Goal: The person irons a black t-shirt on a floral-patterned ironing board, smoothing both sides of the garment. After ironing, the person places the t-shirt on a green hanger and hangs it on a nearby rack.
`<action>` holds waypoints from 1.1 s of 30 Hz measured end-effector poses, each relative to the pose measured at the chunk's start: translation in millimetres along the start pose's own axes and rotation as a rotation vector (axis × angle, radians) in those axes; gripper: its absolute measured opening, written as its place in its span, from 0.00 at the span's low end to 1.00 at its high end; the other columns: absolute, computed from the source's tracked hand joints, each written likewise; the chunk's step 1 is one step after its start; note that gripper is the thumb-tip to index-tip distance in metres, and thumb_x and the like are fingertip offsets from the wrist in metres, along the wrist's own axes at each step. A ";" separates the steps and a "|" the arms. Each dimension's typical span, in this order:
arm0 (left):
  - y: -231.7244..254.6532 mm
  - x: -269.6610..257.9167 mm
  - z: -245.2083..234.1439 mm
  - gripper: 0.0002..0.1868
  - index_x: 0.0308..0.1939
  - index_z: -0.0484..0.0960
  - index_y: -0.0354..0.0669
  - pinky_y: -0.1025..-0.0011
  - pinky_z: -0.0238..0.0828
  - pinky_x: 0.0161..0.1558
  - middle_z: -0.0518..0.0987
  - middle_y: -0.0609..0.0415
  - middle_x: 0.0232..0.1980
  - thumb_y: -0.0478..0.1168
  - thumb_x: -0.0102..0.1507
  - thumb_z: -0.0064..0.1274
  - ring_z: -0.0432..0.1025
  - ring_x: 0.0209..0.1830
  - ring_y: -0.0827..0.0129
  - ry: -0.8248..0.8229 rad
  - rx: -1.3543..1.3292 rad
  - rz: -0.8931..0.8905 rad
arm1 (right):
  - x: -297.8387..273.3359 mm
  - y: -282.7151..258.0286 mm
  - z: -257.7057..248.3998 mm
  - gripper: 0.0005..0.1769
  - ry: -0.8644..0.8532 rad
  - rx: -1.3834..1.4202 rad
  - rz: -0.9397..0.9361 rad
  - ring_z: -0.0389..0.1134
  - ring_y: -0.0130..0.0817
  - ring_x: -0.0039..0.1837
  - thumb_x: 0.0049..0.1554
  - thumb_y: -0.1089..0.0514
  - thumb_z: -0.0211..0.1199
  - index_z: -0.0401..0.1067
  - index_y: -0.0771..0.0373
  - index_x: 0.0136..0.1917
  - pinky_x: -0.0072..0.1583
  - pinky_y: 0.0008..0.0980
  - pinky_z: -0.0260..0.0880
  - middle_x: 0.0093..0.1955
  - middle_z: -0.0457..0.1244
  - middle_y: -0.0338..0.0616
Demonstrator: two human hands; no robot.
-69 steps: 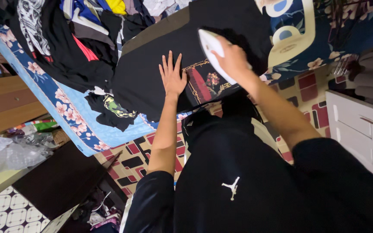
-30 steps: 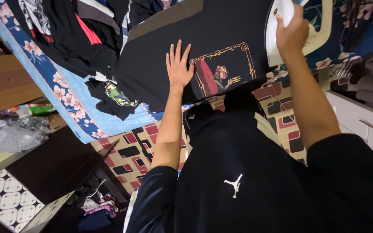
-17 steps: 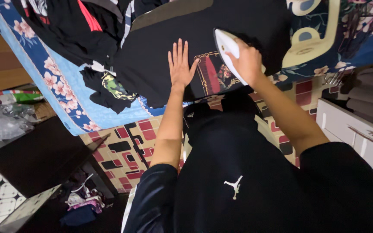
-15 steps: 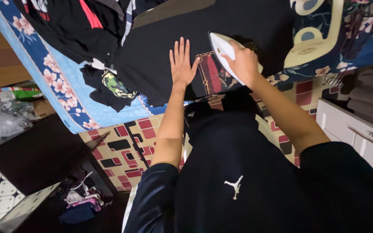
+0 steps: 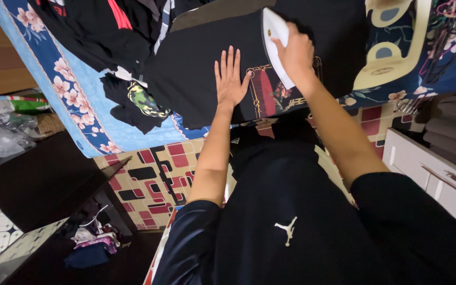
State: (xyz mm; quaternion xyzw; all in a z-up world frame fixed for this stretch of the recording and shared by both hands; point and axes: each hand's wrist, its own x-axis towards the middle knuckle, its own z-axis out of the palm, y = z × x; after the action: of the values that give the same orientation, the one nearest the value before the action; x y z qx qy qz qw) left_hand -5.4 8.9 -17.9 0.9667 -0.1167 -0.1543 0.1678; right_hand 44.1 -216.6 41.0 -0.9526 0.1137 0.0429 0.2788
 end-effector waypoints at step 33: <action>1.8 -1.5 -10.0 0.43 0.83 0.44 0.49 0.51 0.21 0.81 0.38 0.53 0.86 0.61 0.71 0.43 0.30 0.86 0.57 -0.080 -0.037 -0.022 | -17.8 88.5 -21.7 0.27 0.189 -0.001 -0.011 0.74 0.60 0.46 0.58 0.49 0.77 0.73 0.69 0.61 0.47 0.49 0.75 0.43 0.69 0.65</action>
State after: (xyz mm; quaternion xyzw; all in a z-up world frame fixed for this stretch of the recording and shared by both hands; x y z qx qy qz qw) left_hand -3.8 10.5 -7.9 0.9576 -0.1100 -0.1967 0.1792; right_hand 6.0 -297.3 15.6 -0.9532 0.1343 -0.0489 0.2663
